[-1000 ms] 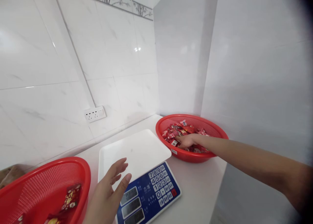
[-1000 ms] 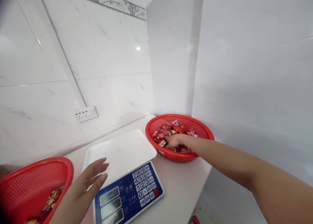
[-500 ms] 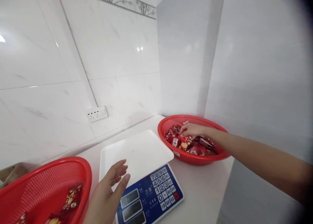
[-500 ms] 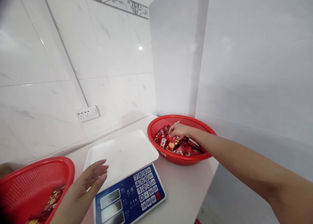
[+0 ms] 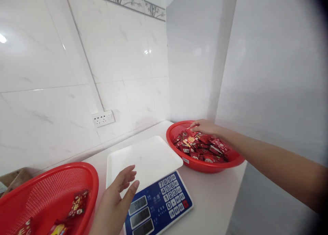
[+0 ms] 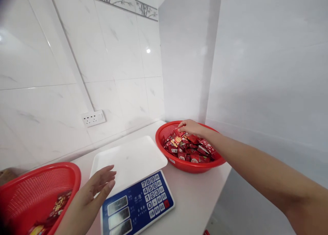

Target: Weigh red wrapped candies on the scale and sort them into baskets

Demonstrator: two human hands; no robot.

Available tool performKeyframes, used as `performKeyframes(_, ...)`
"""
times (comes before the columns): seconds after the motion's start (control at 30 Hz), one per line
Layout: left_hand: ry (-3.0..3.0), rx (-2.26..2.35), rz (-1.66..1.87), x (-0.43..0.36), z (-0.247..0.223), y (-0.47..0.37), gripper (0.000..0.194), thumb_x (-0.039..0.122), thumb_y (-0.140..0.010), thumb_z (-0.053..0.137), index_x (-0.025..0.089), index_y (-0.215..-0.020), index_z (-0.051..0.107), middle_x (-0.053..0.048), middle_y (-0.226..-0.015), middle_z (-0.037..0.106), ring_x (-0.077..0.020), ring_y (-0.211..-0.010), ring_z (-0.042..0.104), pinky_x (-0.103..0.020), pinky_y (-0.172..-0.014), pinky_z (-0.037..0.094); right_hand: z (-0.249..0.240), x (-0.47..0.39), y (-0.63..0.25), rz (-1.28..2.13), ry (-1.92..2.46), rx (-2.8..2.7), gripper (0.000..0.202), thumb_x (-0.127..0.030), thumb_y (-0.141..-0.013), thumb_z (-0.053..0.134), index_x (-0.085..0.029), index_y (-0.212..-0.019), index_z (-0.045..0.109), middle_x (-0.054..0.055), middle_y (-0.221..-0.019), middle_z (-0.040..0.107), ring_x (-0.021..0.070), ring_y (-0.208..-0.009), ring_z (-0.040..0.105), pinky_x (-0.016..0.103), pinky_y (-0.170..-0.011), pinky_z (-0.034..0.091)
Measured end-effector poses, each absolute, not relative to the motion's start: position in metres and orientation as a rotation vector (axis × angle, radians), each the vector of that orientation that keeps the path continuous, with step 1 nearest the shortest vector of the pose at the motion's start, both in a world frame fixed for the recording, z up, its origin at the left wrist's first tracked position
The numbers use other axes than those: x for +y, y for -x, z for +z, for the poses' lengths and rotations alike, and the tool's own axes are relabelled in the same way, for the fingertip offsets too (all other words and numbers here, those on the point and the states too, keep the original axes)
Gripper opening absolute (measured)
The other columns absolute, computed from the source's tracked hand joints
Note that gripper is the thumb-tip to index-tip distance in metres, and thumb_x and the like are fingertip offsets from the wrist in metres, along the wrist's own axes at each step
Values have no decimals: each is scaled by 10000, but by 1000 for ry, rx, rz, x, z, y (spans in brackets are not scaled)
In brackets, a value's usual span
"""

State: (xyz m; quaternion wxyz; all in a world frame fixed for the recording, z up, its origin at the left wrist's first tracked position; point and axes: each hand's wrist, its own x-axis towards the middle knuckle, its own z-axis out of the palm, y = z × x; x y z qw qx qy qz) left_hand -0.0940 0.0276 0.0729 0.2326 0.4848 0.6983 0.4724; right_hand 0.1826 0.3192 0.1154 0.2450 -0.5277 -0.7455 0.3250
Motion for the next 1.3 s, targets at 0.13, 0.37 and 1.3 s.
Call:
performKeyframes(0.13,-1255,1757,1420,26,74,88,570,548,-768,550,242,-1243,481,-94,-1153,631,-243,-1087,587,-390,-907,487,134,295,-161,869,1302,-2063,214,-240,-748,590,-154,-941,622,57,-848,648,142,-702,588,222,-579,485)
performKeyframes(0.37,-788,1155,1696,30,73,74,603,513,-793,583,213,-1293,427,-149,-1337,478,-267,-1228,454,-382,-930,461,149,220,-83,1194,689,-2248,223,-301,-709,643,-193,-903,625,9,-746,661,153,-684,615,266,-634,500)
performKeyframes(1.3,-354,1048,2034,41,66,101,250,352,-809,628,212,-1009,575,3,-818,659,-84,-633,624,-255,-625,566,91,189,-9,1510,642,-2130,297,-367,-823,555,-201,-1069,530,94,-1017,597,201,-967,572,335,-757,539)
